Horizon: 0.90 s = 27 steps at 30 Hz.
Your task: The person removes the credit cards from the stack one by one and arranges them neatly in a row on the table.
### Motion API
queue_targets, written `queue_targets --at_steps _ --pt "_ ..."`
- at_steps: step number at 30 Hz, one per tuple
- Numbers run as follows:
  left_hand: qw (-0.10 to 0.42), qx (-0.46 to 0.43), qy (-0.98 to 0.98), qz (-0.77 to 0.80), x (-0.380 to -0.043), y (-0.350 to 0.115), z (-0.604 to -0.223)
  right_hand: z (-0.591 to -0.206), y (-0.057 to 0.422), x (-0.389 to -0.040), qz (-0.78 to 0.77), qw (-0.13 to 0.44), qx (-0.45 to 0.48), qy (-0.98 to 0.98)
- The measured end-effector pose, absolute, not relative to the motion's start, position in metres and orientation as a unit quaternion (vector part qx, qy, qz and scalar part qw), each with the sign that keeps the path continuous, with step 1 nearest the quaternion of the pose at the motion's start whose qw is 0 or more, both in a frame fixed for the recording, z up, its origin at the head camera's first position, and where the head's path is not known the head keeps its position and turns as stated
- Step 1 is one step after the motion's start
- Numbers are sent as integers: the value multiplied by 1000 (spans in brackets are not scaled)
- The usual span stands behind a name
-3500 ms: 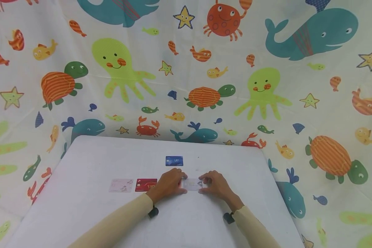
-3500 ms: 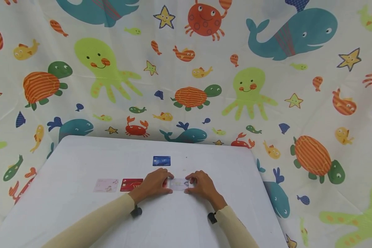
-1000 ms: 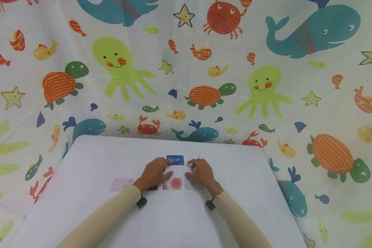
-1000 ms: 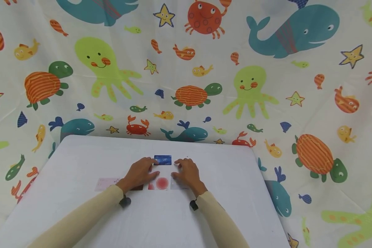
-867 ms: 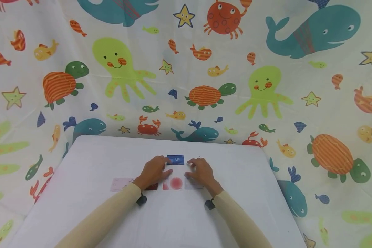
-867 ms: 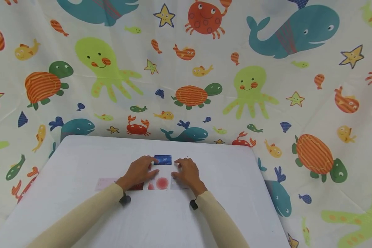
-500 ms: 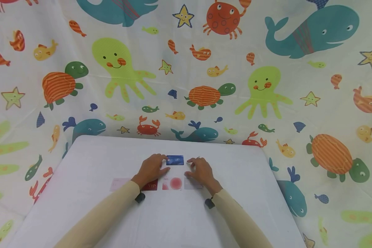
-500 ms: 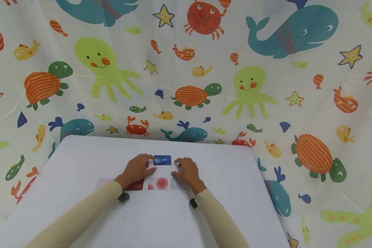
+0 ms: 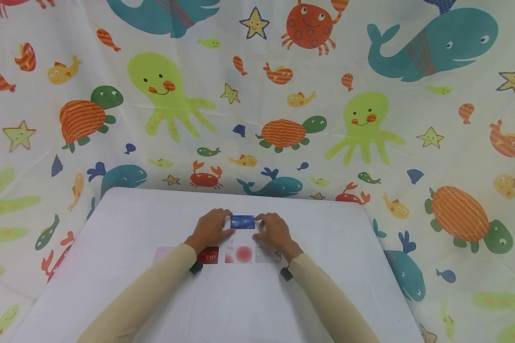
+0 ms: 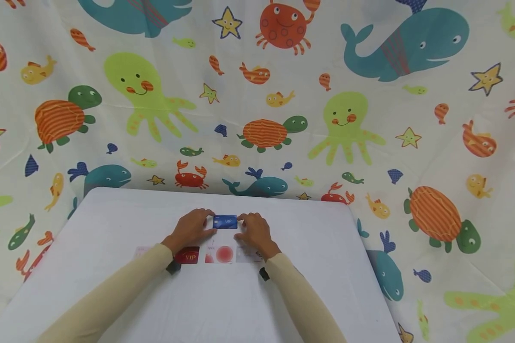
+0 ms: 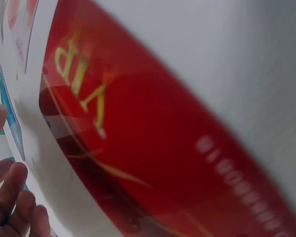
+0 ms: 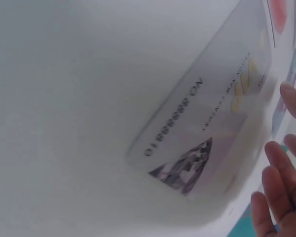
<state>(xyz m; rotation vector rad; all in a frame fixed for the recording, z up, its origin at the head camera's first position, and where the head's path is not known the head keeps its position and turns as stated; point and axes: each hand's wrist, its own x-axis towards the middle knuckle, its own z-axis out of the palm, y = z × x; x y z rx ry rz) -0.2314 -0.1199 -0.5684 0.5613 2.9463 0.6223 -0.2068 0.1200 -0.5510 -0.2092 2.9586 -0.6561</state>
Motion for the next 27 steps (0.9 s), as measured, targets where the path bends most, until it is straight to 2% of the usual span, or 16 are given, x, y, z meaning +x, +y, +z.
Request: queue_targets --at_steps 20,27 --pt "75 183 961 193 -244 -112 -566 -553 114 -225 -218 79 -56 971" --pt "64 195 958 200 -246 -107 -568 -552 114 -232 -217 83 -57 971"
